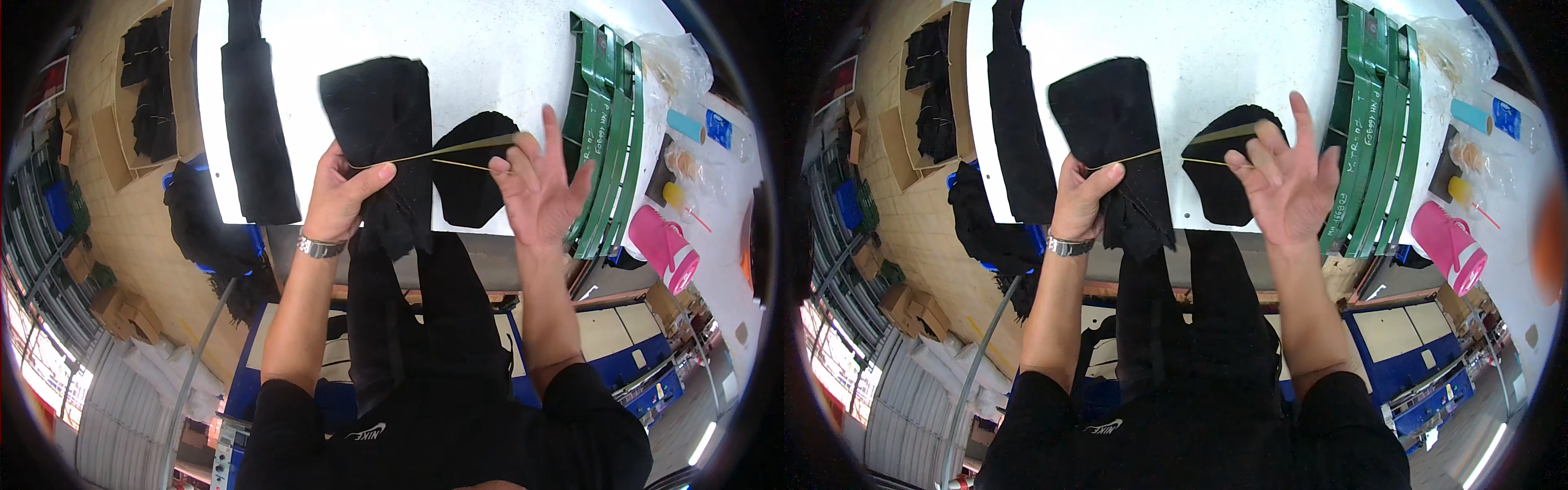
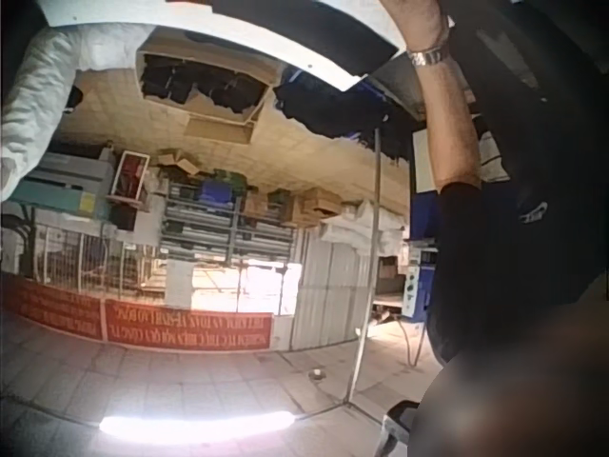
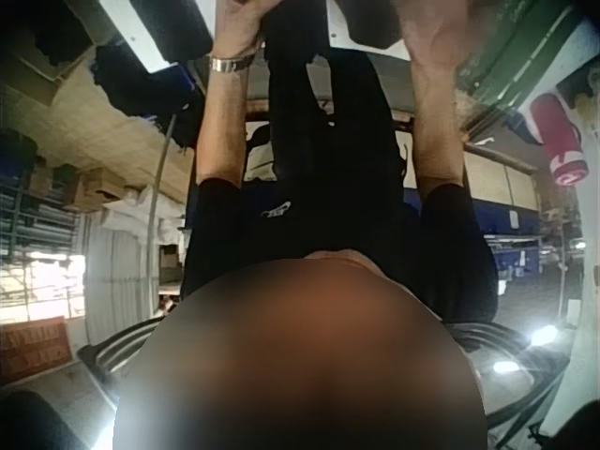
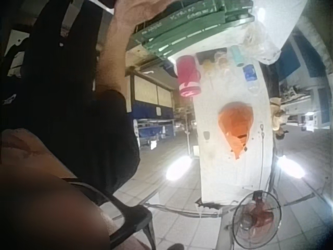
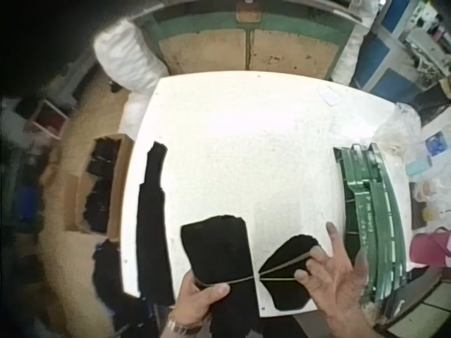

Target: Operating a hydraulic press with cutting dies to cut shoe components from fabric sheets, then trimming and bundling the pieces.

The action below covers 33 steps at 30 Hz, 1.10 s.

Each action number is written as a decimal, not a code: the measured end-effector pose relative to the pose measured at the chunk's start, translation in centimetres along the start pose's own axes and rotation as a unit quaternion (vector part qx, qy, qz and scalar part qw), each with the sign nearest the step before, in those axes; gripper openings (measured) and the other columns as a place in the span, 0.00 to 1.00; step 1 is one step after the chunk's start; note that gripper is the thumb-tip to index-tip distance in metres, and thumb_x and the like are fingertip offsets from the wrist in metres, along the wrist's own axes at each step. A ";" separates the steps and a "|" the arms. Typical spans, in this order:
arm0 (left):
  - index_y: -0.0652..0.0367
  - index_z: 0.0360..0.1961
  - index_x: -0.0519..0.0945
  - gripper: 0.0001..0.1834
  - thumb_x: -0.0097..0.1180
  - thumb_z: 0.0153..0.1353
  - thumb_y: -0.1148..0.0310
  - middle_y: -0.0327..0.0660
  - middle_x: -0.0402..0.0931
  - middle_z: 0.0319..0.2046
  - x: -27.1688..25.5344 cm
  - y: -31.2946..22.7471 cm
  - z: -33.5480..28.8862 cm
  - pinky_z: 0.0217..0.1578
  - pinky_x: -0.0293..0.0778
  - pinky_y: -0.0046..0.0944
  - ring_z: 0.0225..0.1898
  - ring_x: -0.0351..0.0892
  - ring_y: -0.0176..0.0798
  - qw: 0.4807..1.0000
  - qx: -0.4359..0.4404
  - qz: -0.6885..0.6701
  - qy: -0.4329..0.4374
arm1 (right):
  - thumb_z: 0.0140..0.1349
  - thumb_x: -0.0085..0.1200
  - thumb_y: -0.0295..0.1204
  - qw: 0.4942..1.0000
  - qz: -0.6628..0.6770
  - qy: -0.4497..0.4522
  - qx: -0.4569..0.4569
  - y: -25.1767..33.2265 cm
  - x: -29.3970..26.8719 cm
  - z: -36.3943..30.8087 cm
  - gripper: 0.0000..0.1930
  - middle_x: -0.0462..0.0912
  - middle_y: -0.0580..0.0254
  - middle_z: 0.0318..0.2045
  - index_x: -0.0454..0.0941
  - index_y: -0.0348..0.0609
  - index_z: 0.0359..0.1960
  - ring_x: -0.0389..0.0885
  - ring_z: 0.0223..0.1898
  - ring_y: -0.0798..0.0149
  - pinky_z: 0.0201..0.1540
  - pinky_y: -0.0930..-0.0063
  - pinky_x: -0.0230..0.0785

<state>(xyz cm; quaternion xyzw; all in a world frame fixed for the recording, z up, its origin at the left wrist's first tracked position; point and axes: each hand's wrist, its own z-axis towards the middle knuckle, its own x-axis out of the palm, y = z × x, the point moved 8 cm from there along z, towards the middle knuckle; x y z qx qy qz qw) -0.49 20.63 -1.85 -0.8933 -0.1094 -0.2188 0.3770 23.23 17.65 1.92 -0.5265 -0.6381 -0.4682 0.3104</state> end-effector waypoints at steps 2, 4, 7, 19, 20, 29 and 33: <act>0.64 0.55 0.76 0.26 0.72 0.56 0.75 0.42 0.83 0.47 0.2 -0.5 -0.4 0.49 0.80 0.37 0.45 0.83 0.34 0.998 0.040 -0.053 0.001 | 0.53 0.70 0.54 0.999 0.031 0.022 0.039 -1.6 2.0 0.0 0.55 0.62 0.33 0.63 0.48 0.51 0.76 0.77 0.35 0.64 0.54 0.51 0.74; 0.65 0.54 0.78 0.27 0.74 0.54 0.73 0.42 0.83 0.47 -0.2 -2.8 -1.3 0.50 0.79 0.37 0.45 0.83 0.34 0.976 0.152 0.155 -0.005 | 0.37 0.75 0.65 0.993 0.067 0.048 0.086 -2.0 3.7 -0.1 0.74 0.29 0.20 0.74 0.34 0.59 0.80 0.81 0.37 0.51 0.54 0.50 0.79; 0.60 0.51 0.83 0.31 0.75 0.40 0.77 0.40 0.84 0.46 3.3 -7.4 -2.2 0.46 0.76 0.37 0.43 0.80 0.40 0.831 0.314 0.439 0.136 | 0.29 0.74 0.71 0.982 -0.088 0.117 0.115 -0.7 5.2 0.3 0.80 0.32 0.15 0.72 0.28 0.64 0.79 0.86 0.37 0.44 0.47 0.55 0.85; 0.54 0.49 0.81 0.24 0.69 0.47 0.73 0.41 0.80 0.40 10.0 -6.2 -1.6 0.41 0.73 0.45 0.39 0.76 0.50 0.650 0.157 0.738 0.085 | 0.16 0.85 0.59 0.753 -0.566 0.234 0.239 -2.8 11.1 1.9 0.92 0.57 0.18 0.68 0.19 0.58 0.77 0.89 0.41 0.48 0.38 0.74 0.82; 0.56 0.47 0.80 0.22 0.69 0.48 0.71 0.43 0.81 0.38 9.7 -5.9 -1.3 0.40 0.74 0.47 0.38 0.78 0.52 0.649 0.150 0.743 0.073 | 0.24 0.85 0.51 0.732 -0.597 0.203 0.257 -3.6 11.3 1.9 0.84 0.60 0.19 0.67 0.30 0.54 0.79 0.89 0.39 0.49 0.37 0.71 0.83; 0.71 0.56 0.75 0.28 0.72 0.57 0.70 0.46 0.85 0.40 1.1 -0.5 2.9 0.40 0.80 0.34 0.39 0.84 0.32 0.948 -0.061 0.313 -0.014 | 0.58 0.70 0.36 0.571 -0.768 0.287 0.048 -6.6 14.1 -3.1 0.28 0.80 0.39 0.54 0.76 0.36 0.56 0.88 0.35 0.55 0.41 0.67 0.83; 0.67 0.58 0.74 0.28 0.72 0.59 0.72 0.43 0.81 0.50 3.4 -0.1 2.8 0.49 0.77 0.32 0.48 0.81 0.33 0.991 -0.045 0.109 0.062 | 0.61 0.68 0.34 0.706 -0.704 -0.074 -0.010 -1.0 4.3 0.7 0.28 0.78 0.51 0.54 0.73 0.34 0.60 0.82 0.43 0.65 0.42 0.73 0.79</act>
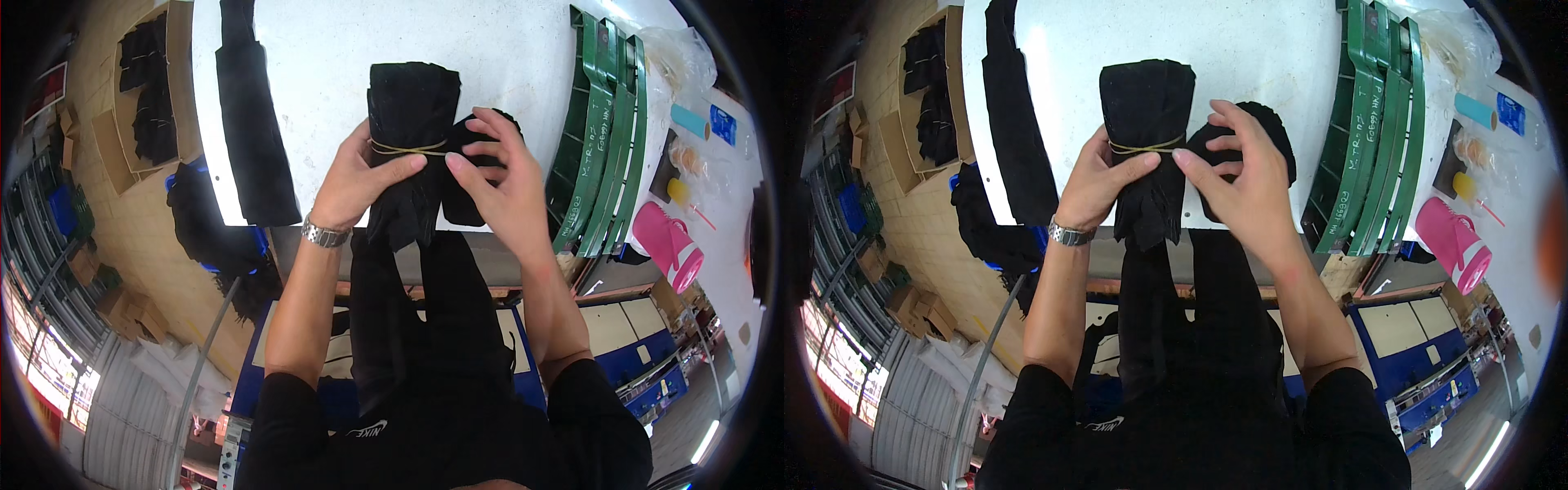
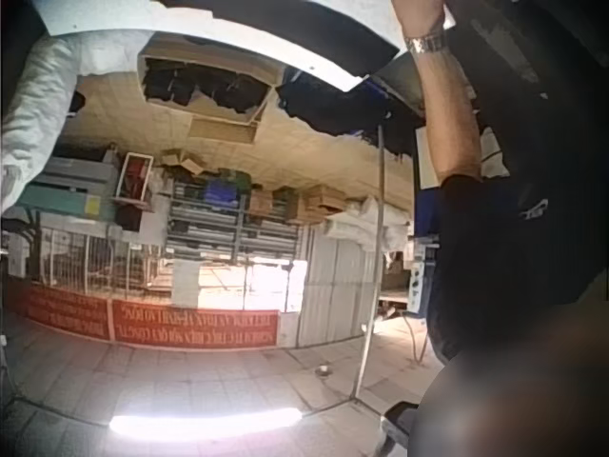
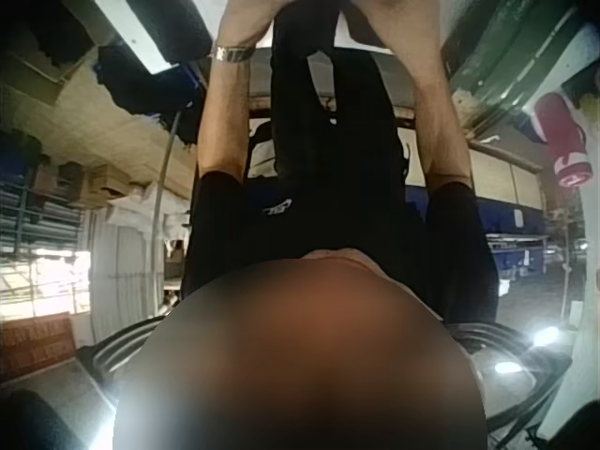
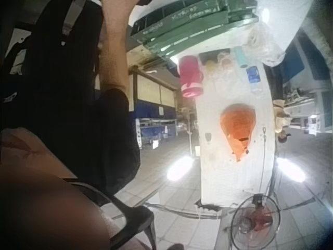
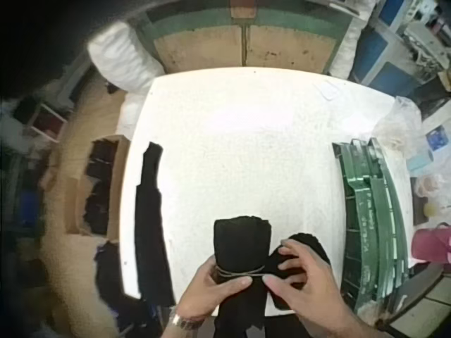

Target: Operating a hydraulic press with cutting dies to cut shoe components from fabric sheets, then trimming and bundling the pieces.

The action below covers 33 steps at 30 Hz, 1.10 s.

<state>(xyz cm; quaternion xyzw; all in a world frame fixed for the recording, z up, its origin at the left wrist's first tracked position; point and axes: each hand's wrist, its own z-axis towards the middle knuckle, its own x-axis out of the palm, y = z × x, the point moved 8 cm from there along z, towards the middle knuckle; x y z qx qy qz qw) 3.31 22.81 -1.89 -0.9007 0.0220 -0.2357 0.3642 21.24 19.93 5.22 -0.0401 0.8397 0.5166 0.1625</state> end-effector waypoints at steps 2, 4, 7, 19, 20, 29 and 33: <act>0.67 0.60 0.74 0.29 0.71 0.59 0.71 0.41 0.81 0.49 1.1 -0.8 -0.1 0.49 0.78 0.33 0.48 0.80 0.31 0.999 0.028 -0.007 0.022 | 0.63 0.67 0.32 0.959 0.257 0.113 0.039 -3.2 2.8 1.0 0.25 0.81 0.56 0.51 0.74 0.33 0.58 0.81 0.43 0.70 0.46 0.76 0.77; 0.66 0.63 0.74 0.31 0.70 0.60 0.69 0.39 0.80 0.50 0.4 -0.1 -0.4 0.53 0.76 0.35 0.51 0.77 0.31 1.000 0.008 0.013 -0.018 | 0.64 0.65 0.29 0.959 0.226 0.157 0.072 -5.2 4.5 -0.3 0.21 0.83 0.63 0.47 0.76 0.35 0.56 0.79 0.43 0.74 0.48 0.78 0.75; 0.66 0.70 0.67 0.35 0.65 0.66 0.64 0.40 0.71 0.59 -0.9 -2.0 -0.6 0.61 0.68 0.39 0.61 0.71 0.37 0.997 0.077 -0.004 -0.006 | 0.65 0.64 0.30 0.964 0.236 0.118 0.018 -2.9 4.7 2.4 0.19 0.84 0.65 0.44 0.77 0.36 0.55 0.79 0.43 0.76 0.47 0.78 0.74; 0.65 0.68 0.69 0.28 0.55 0.73 0.60 0.40 0.78 0.45 -3.4 -5.4 -3.4 0.50 0.80 0.42 0.51 0.81 0.40 0.987 0.126 0.071 -0.068 | 0.64 0.64 0.45 0.974 -0.098 -0.140 -0.151 8.3 -8.5 34.5 0.30 0.87 0.55 0.46 0.77 0.34 0.59 0.86 0.44 0.61 0.50 0.70 0.76; 0.65 0.67 0.70 0.26 0.54 0.73 0.61 0.40 0.79 0.44 -3.9 -4.0 -3.6 0.50 0.80 0.42 0.51 0.81 0.40 0.988 0.104 0.073 -0.083 | 0.64 0.64 0.43 0.934 -0.276 -0.168 -0.151 6.9 -8.6 35.8 0.29 0.87 0.53 0.47 0.76 0.35 0.60 0.86 0.45 0.57 0.53 0.68 0.75; 0.65 0.62 0.75 0.22 0.60 0.70 0.67 0.37 0.80 0.43 -7.5 5.7 -7.3 0.47 0.76 0.33 0.45 0.79 0.31 0.985 0.001 0.081 -0.150 | 0.61 0.66 0.39 0.891 -0.369 -0.025 -0.263 -5.8 -2.4 19.6 0.27 0.83 0.49 0.45 0.75 0.43 0.60 0.82 0.48 0.47 0.54 0.59 0.74; 0.64 0.60 0.77 0.22 0.62 0.68 0.66 0.37 0.81 0.44 -9.3 7.9 -6.8 0.44 0.77 0.32 0.45 0.79 0.30 0.970 -0.011 0.157 -0.185 | 0.55 0.70 0.35 0.910 -0.386 0.055 -0.137 -7.8 -4.1 7.1 0.23 0.80 0.52 0.43 0.80 0.40 0.50 0.77 0.51 0.48 0.56 0.58 0.71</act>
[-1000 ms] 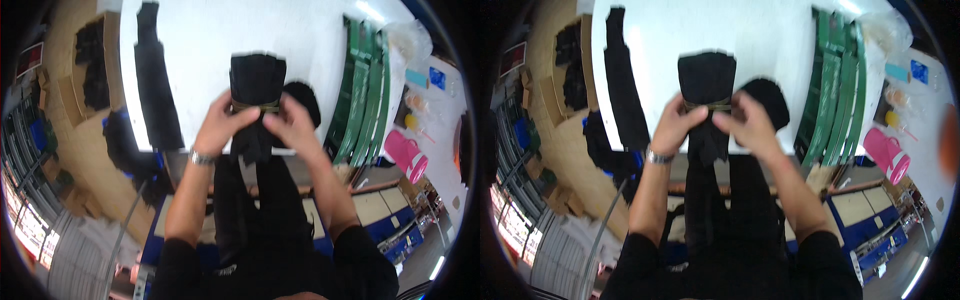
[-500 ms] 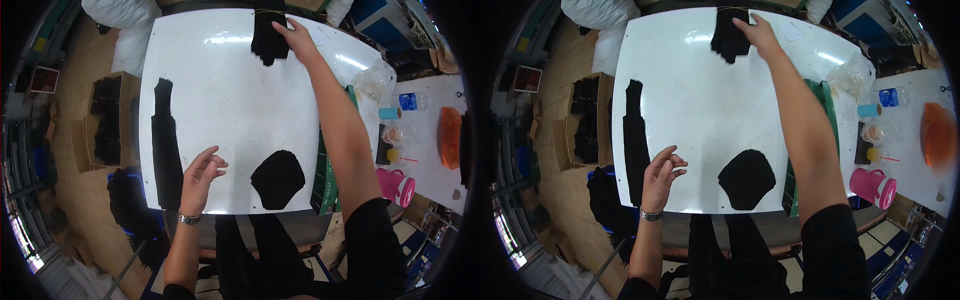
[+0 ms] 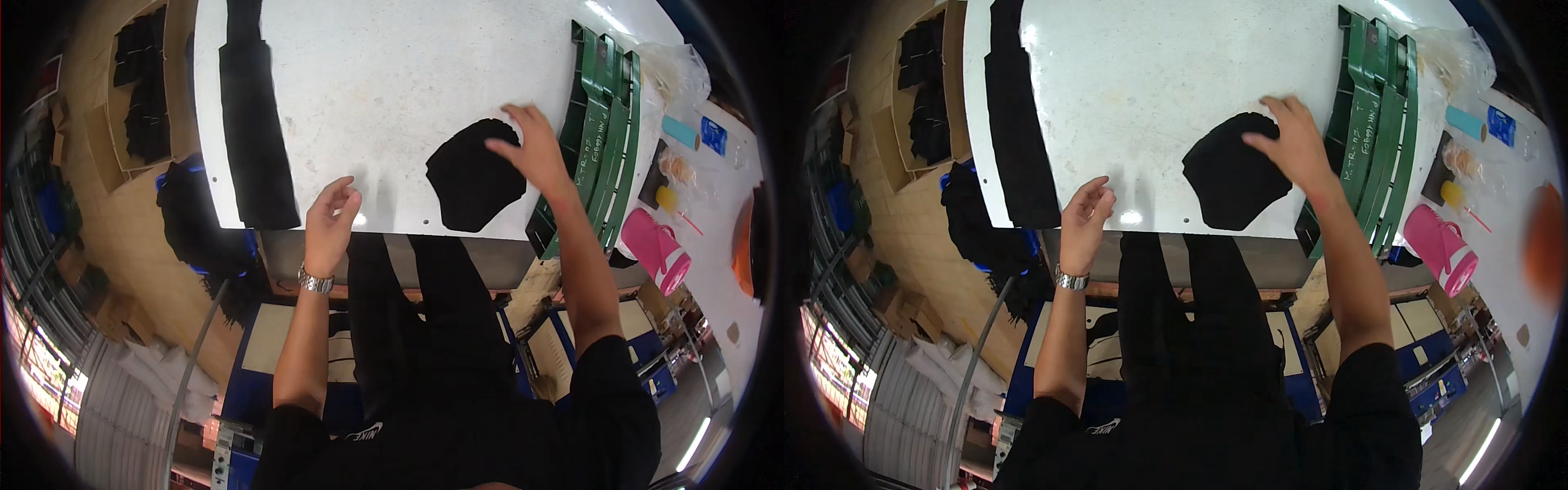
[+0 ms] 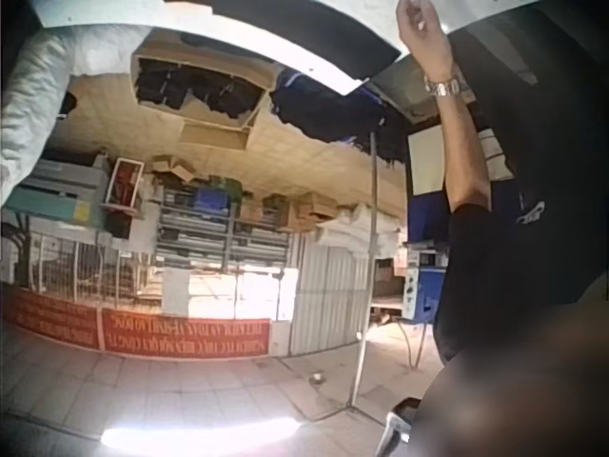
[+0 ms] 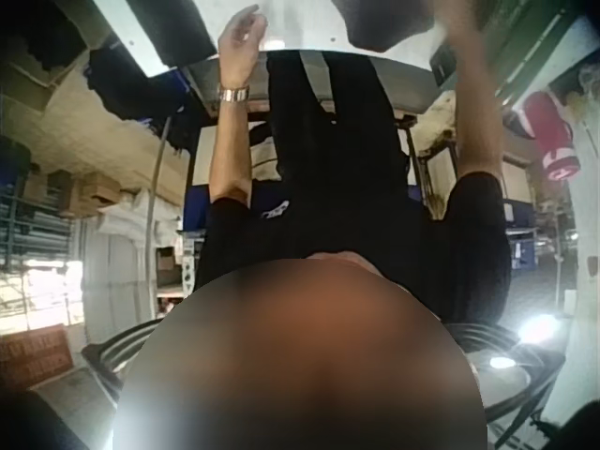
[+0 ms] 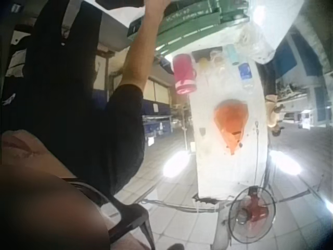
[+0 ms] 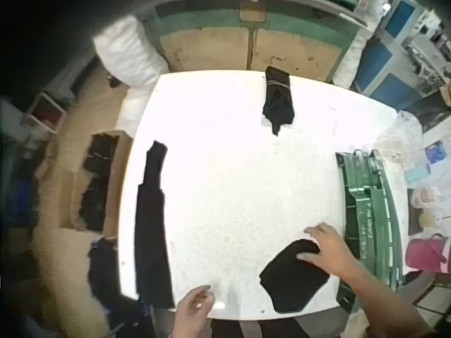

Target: Operating a hydraulic press with cutting dies to cut shoe components from fabric sheets, then trimming and bundling the pieces.

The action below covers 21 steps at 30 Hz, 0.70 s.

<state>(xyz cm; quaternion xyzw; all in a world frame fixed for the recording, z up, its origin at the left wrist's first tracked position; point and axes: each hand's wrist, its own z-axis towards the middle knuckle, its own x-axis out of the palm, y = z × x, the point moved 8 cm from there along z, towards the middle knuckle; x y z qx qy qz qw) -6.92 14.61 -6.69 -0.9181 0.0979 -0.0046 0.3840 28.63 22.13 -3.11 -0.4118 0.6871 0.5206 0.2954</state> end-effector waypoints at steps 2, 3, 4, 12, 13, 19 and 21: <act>0.63 0.60 0.77 0.25 0.66 0.65 0.66 0.40 0.81 0.46 -0.3 0.3 0.8 0.43 0.79 0.35 0.45 0.81 0.34 0.997 0.014 0.066 -0.021 | 0.53 0.72 0.32 1.000 0.009 0.002 0.028 -0.3 0.6 -1.5 0.22 0.79 0.54 0.42 0.80 0.40 0.47 0.77 0.49 0.49 0.53 0.59 0.71; 0.63 0.60 0.77 0.25 0.66 0.65 0.66 0.40 0.81 0.46 -0.1 0.5 0.9 0.43 0.79 0.35 0.45 0.81 0.34 0.997 0.014 0.069 -0.025 | 0.52 0.72 0.30 0.998 0.018 0.032 0.052 -0.5 1.3 -1.7 0.21 0.78 0.53 0.42 0.80 0.39 0.46 0.77 0.48 0.48 0.52 0.59 0.71; 0.62 0.62 0.76 0.28 0.67 0.63 0.66 0.42 0.81 0.48 1.4 0.1 1.1 0.43 0.80 0.36 0.46 0.81 0.36 0.993 0.045 0.109 -0.002 | 0.51 0.72 0.27 0.995 0.024 0.063 0.077 -1.0 1.8 -1.9 0.20 0.78 0.52 0.43 0.79 0.38 0.45 0.76 0.47 0.48 0.52 0.58 0.71; 0.59 0.69 0.66 0.52 0.79 0.41 0.62 0.51 0.70 0.61 8.5 -4.9 1.9 0.62 0.64 0.51 0.60 0.66 0.58 0.942 0.246 0.215 0.072 | 0.44 0.51 0.10 0.977 0.103 0.181 -0.043 8.6 -0.5 -4.7 0.18 0.82 0.51 0.32 0.72 0.39 0.39 0.82 0.39 0.41 0.39 0.58 0.73; 0.55 0.68 0.68 0.50 0.79 0.41 0.65 0.48 0.69 0.63 8.7 -5.3 1.5 0.62 0.66 0.48 0.60 0.66 0.56 0.940 0.258 0.204 0.091 | 0.44 0.50 0.10 0.976 0.109 0.171 -0.081 10.5 -1.7 -5.7 0.19 0.84 0.50 0.37 0.74 0.40 0.39 0.83 0.40 0.43 0.41 0.58 0.75; 0.49 0.64 0.74 0.43 0.78 0.44 0.71 0.39 0.62 0.72 6.1 -2.4 0.5 0.62 0.71 0.44 0.68 0.63 0.47 0.957 0.170 0.012 0.233 | 0.43 0.53 0.10 0.955 0.160 0.181 -0.171 21.2 -5.0 -6.2 0.24 0.86 0.52 0.40 0.79 0.41 0.46 0.86 0.42 0.47 0.45 0.62 0.79; 0.52 0.58 0.77 0.33 0.75 0.50 0.74 0.40 0.67 0.70 3.8 -1.6 0.3 0.60 0.73 0.43 0.70 0.64 0.44 0.949 0.197 -0.101 0.226 | 0.44 0.53 0.11 0.953 0.157 0.186 -0.179 22.8 -4.6 -5.0 0.24 0.86 0.53 0.40 0.79 0.40 0.47 0.87 0.43 0.48 0.45 0.64 0.79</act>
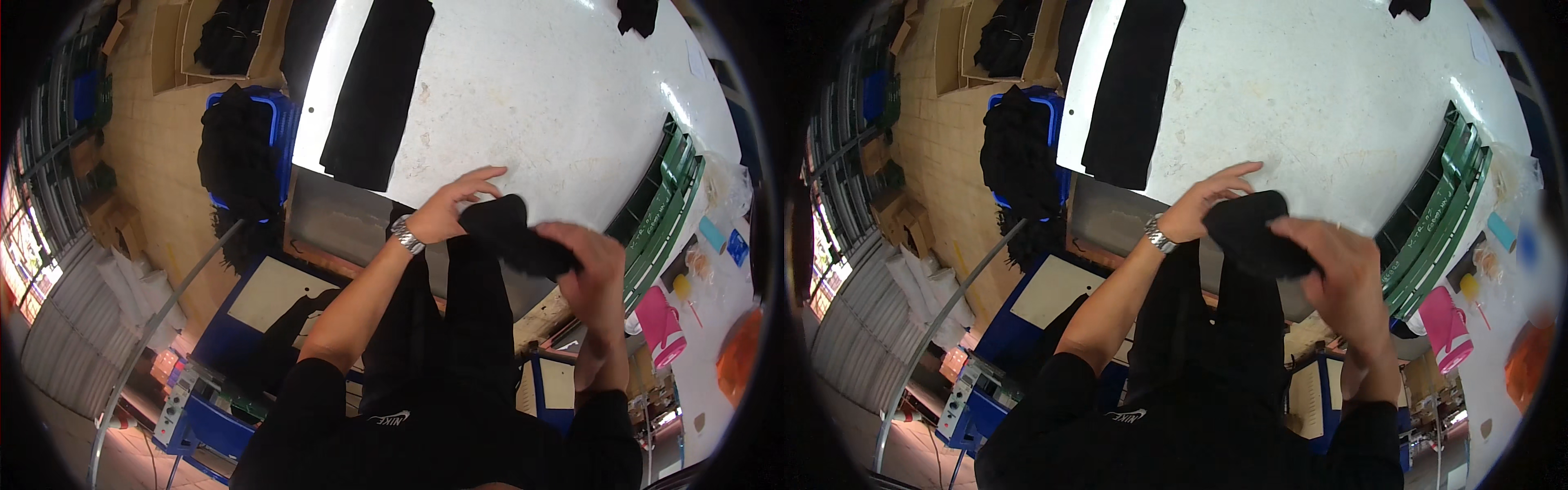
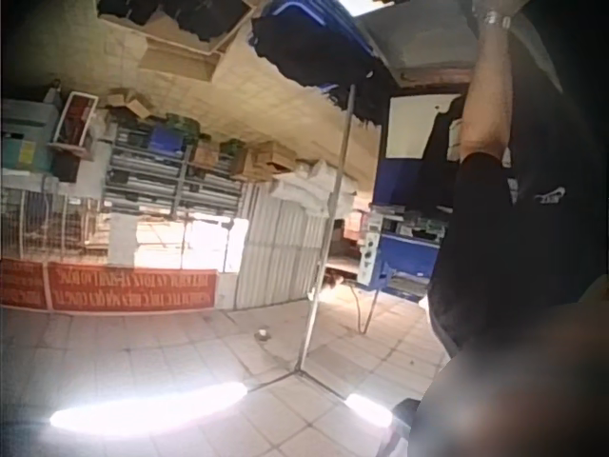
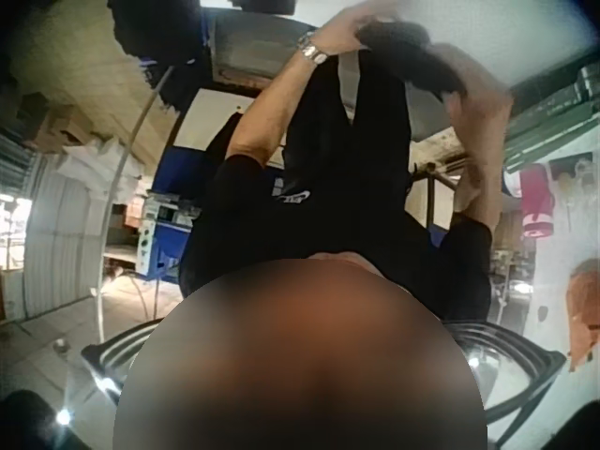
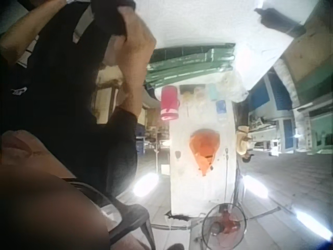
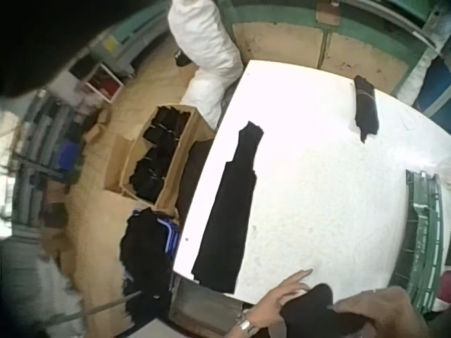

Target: Operating a hydraulic press with cutting dies to cut shoe components from fabric sheets, then trimming and bundling the pieces.

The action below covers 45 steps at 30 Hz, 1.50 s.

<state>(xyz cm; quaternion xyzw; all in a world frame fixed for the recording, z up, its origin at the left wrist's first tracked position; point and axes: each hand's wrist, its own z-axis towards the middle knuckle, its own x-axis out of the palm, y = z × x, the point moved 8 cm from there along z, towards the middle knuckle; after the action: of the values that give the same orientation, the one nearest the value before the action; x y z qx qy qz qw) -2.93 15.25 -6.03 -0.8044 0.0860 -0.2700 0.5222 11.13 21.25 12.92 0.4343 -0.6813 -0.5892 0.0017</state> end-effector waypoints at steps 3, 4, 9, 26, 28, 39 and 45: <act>0.60 0.52 0.78 0.21 0.70 0.57 0.79 0.39 0.83 0.49 -2.7 1.0 -2.0 0.53 0.76 0.33 0.52 0.80 0.33 0.988 -0.051 -0.102 -0.100 | 0.49 0.58 0.14 0.999 0.006 -0.038 0.020 -1.6 -0.7 4.2 0.20 0.85 0.50 0.39 0.80 0.38 0.46 0.88 0.43 0.52 0.46 0.69 0.77; 0.62 0.52 0.78 0.21 0.70 0.58 0.79 0.35 0.83 0.43 -4.7 3.1 -3.8 0.46 0.76 0.28 0.43 0.81 0.27 0.963 -0.232 0.012 -0.137 | 0.52 0.60 0.17 0.999 0.006 -0.039 0.016 -2.2 -0.5 6.2 0.17 0.85 0.49 0.39 0.80 0.37 0.46 0.88 0.43 0.53 0.46 0.70 0.77; 0.63 0.54 0.78 0.19 0.65 0.62 0.77 0.37 0.84 0.38 -9.2 1.4 -4.3 0.39 0.76 0.28 0.38 0.83 0.30 0.942 -0.067 -0.122 -0.305 | 0.65 0.63 0.34 0.993 -0.040 -0.079 0.078 -11.9 1.7 16.4 0.15 0.86 0.50 0.44 0.81 0.37 0.48 0.87 0.46 0.54 0.49 0.68 0.77; 0.70 0.31 0.78 0.31 0.80 0.43 0.53 0.56 0.76 0.30 -19.4 -5.1 -8.1 0.37 0.75 0.52 0.36 0.77 0.61 0.773 -0.199 0.493 -0.346 | 0.47 0.77 0.44 0.959 -0.127 -0.130 0.218 -7.9 7.5 35.2 0.31 0.87 0.43 0.39 0.82 0.26 0.43 0.88 0.44 0.50 0.50 0.63 0.79; 0.69 0.35 0.81 0.23 0.77 0.50 0.59 0.51 0.80 0.36 -19.0 -5.7 -8.2 0.39 0.78 0.49 0.40 0.80 0.51 0.802 -0.152 0.483 -0.318 | 0.49 0.76 0.42 0.962 -0.121 -0.161 0.184 -6.6 7.7 34.4 0.29 0.87 0.43 0.39 0.82 0.27 0.42 0.88 0.44 0.52 0.51 0.62 0.79; 0.68 0.69 0.64 0.44 0.74 0.55 0.72 0.49 0.75 0.60 -13.1 -7.2 -7.7 0.60 0.73 0.41 0.59 0.76 0.40 0.978 -0.135 -0.058 -0.147 | 0.58 0.72 0.35 0.892 0.424 -0.112 0.108 -4.6 0.3 26.6 0.33 0.79 0.55 0.53 0.72 0.32 0.62 0.78 0.55 0.60 0.62 0.64 0.71; 0.66 0.59 0.75 0.28 0.69 0.63 0.62 0.42 0.83 0.48 -8.2 -4.6 -0.7 0.51 0.76 0.35 0.47 0.81 0.32 0.987 -0.126 -0.067 -0.079 | 0.58 0.71 0.29 0.913 0.331 -0.228 0.067 -6.2 -8.9 19.8 0.31 0.82 0.59 0.47 0.72 0.36 0.61 0.82 0.48 0.63 0.55 0.69 0.77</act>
<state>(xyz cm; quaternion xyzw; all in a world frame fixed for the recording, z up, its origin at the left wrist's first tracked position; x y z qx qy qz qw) -10.86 20.24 -4.56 -0.8865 0.0237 -0.2276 0.4022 10.10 42.85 6.37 0.0371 -0.8059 -0.5908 0.0116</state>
